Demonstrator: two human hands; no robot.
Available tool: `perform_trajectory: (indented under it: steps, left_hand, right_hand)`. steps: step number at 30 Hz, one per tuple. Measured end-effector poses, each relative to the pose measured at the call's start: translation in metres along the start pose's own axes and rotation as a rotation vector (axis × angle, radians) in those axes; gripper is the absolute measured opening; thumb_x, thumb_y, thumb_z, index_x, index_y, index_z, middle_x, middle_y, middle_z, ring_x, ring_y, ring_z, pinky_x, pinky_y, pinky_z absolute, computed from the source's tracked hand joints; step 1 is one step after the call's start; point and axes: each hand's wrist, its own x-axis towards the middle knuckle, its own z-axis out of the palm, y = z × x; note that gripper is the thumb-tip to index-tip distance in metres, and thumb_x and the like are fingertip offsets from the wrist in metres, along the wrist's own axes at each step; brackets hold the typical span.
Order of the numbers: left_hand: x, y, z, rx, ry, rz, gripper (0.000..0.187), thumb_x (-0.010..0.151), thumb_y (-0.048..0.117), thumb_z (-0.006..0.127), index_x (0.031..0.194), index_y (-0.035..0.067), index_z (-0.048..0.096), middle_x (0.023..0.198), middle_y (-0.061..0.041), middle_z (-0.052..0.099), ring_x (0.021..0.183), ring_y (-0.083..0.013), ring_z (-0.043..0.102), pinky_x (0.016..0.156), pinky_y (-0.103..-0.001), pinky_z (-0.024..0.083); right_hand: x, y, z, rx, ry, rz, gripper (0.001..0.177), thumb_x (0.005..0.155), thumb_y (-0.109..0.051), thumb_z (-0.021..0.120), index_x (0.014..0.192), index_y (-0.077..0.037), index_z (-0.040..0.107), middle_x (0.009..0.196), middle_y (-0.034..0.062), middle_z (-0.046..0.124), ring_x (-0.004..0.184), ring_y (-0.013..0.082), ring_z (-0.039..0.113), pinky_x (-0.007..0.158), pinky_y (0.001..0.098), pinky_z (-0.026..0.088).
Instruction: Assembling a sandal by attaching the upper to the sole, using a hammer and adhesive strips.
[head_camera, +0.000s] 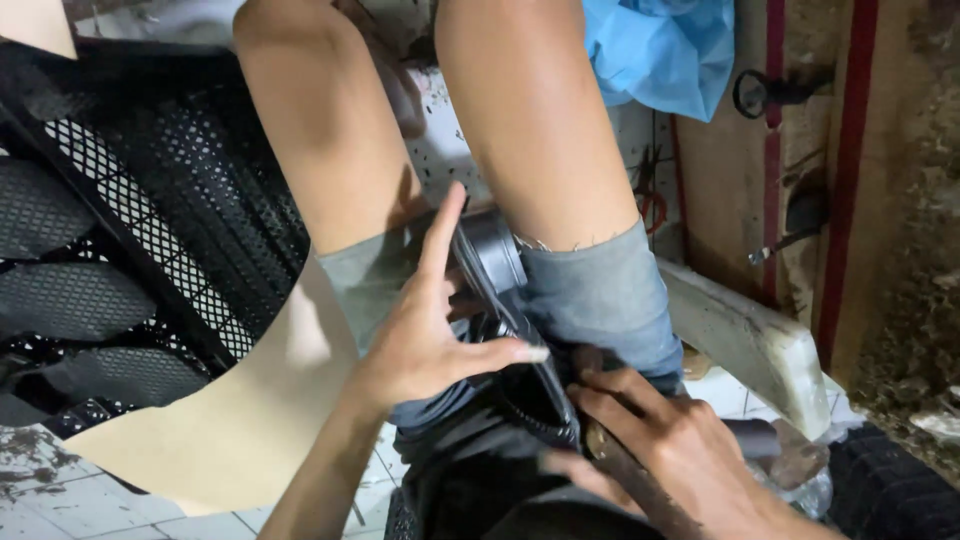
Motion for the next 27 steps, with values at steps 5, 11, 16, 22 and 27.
perform_trajectory:
  steps: [5, 11, 16, 22, 27]
  left_hand:
    - [0.011, -0.030, -0.018, 0.041, -0.208, -0.003, 0.112, 0.054, 0.024, 0.079, 0.135, 0.023, 0.002, 0.147, -0.012, 0.010, 0.110, -0.0169, 0.043, 0.085, -0.044, 0.045]
    - [0.014, -0.034, -0.015, 0.005, -0.221, 0.134, 0.104, 0.055, 0.022, 0.078, 0.135, 0.015, 0.012, 0.141, -0.016, 0.024, 0.123, -0.0225, 0.038, 0.094, -0.040, 0.044]
    - [0.024, -0.041, -0.016, 0.029, -0.212, 0.255, 0.097, 0.052, 0.021, 0.081, 0.131, 0.008, 0.027, 0.137, -0.013, 0.032, 0.127, -0.0186, 0.033, 0.102, -0.034, 0.035]
    - [0.032, -0.040, -0.022, 0.097, -0.215, 0.337, 0.095, 0.046, 0.024, 0.083, 0.127, 0.003, 0.036, 0.131, -0.013, 0.041, 0.124, -0.0191, 0.038, 0.107, -0.030, 0.028]
    - [0.029, -0.035, -0.019, -0.076, -0.213, 0.226, 0.094, 0.049, 0.017, 0.081, 0.129, 0.006, 0.031, 0.134, -0.014, 0.037, 0.122, -0.0174, 0.038, 0.097, -0.036, 0.044]
  right_hand:
    - [0.004, 0.038, -0.002, 0.709, -0.047, 0.146, 0.030, 0.069, -0.030, 0.066, 0.092, -0.012, 0.061, 0.084, 0.0042, 0.067, 0.035, -0.0011, 0.051, 0.027, 0.0095, 0.046]
    - [0.031, 0.040, -0.005, 1.105, 0.040, 0.439, 0.019, 0.065, -0.005, 0.067, 0.083, -0.001, 0.061, 0.088, 0.0152, 0.066, 0.036, 0.0093, 0.053, 0.028, 0.0147, 0.045]
    - [0.056, 0.046, -0.001, 0.883, -0.020, 0.210, 0.013, 0.066, -0.008, 0.069, 0.077, -0.006, 0.063, 0.080, 0.0078, 0.068, 0.049, 0.0094, 0.059, 0.046, 0.0163, 0.050]
    - [0.088, 0.044, -0.018, 0.665, -0.084, -0.215, 0.017, 0.067, -0.012, 0.070, 0.081, -0.007, 0.062, 0.079, 0.0069, 0.067, 0.069, 0.0143, 0.070, 0.065, 0.0215, 0.057]
    - [0.080, 0.047, -0.016, 0.635, -0.037, -0.162, 0.019, 0.065, -0.014, 0.071, 0.080, -0.007, 0.062, 0.079, 0.0065, 0.067, 0.067, 0.0138, 0.070, 0.063, 0.0205, 0.057]
